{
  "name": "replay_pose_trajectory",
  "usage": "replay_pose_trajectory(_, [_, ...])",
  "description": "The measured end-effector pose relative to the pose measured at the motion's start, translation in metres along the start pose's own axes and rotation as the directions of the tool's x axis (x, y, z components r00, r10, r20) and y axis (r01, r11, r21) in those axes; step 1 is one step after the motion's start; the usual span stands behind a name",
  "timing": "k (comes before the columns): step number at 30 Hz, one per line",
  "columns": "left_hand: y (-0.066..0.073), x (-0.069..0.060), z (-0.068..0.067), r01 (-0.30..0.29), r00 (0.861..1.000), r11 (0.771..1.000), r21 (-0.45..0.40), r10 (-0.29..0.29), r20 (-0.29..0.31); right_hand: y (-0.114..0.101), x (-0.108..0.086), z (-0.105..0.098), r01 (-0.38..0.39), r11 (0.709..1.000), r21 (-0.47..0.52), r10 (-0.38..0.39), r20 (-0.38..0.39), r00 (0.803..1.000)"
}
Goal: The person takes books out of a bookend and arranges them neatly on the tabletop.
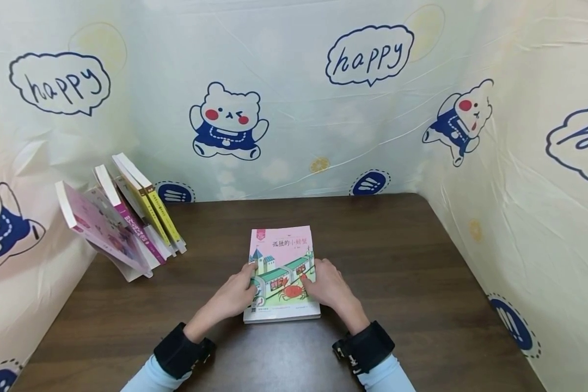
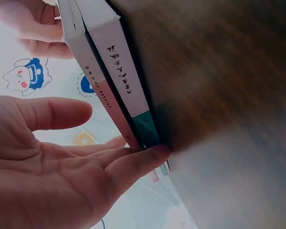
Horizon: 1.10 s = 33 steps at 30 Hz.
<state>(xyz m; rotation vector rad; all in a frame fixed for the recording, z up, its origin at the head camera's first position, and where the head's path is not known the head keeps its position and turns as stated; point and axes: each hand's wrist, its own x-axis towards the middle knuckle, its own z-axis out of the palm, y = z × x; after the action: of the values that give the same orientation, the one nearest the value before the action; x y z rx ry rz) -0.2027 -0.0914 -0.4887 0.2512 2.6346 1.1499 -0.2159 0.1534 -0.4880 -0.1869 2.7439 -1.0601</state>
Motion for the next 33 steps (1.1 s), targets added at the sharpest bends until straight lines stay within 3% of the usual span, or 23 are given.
replay_pose_trajectory(21, [-0.0026,-0.0022,-0.0009,-0.012,0.998,1.000,-0.011,0.013,0.059,-0.0028,-0.0025,0.0001,-0.046,0.997,-0.063,0.048,0.017,0.999])
replay_pose_trajectory(33, [-0.0044,-0.0007,-0.0028,-0.026,0.997,0.998,0.064,0.021,0.072,-0.0006,0.0004,0.0027,-0.062,0.996,-0.069,0.065,0.055,0.996])
